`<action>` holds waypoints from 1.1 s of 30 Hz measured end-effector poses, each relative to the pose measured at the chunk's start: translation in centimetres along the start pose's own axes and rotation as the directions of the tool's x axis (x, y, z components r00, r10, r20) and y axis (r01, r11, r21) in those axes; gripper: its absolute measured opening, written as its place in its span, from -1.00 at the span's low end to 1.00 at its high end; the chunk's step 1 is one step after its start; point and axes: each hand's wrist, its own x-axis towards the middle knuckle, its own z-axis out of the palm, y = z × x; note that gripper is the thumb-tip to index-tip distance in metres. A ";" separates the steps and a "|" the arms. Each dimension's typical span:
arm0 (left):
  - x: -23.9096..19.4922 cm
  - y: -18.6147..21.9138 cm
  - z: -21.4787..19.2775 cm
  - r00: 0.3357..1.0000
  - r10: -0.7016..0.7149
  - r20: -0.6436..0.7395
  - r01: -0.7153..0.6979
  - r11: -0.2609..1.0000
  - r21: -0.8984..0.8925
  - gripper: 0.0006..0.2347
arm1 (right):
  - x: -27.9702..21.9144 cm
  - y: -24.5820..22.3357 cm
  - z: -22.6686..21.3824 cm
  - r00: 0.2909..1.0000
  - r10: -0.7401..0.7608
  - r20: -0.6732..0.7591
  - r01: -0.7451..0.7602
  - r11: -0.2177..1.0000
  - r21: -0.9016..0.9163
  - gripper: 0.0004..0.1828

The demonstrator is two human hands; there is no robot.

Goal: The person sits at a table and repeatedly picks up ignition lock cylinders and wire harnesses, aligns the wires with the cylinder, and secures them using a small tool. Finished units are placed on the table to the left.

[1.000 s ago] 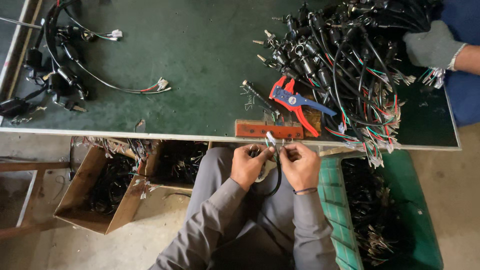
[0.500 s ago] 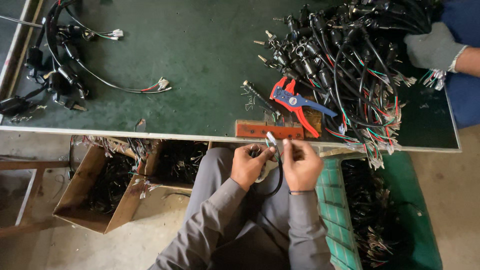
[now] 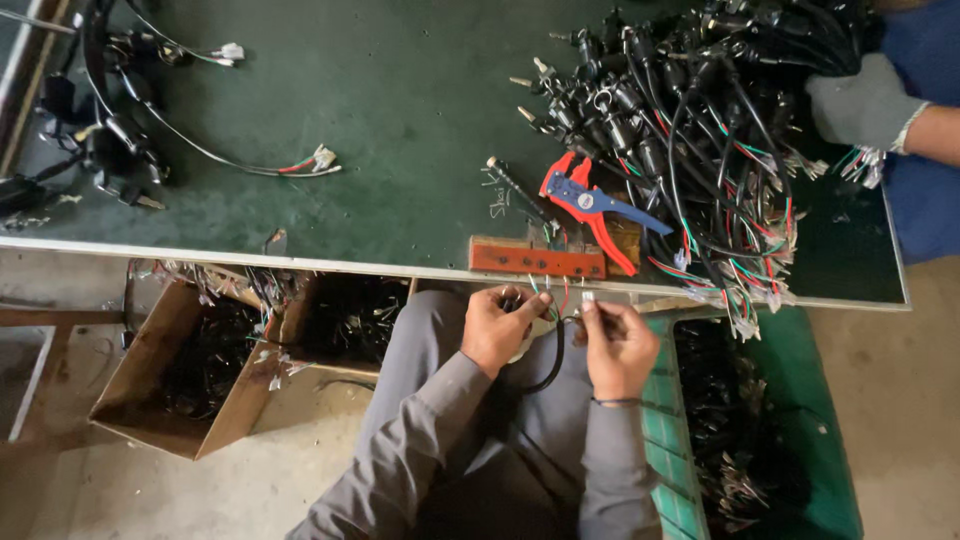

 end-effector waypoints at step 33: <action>1.0 -1.1 -0.9 0.969 0.216 -0.121 -0.188 0.960 0.208 -0.79 | -1.0 1.8 3.7 0.952 0.239 0.194 -0.281 0.932 0.231 -0.80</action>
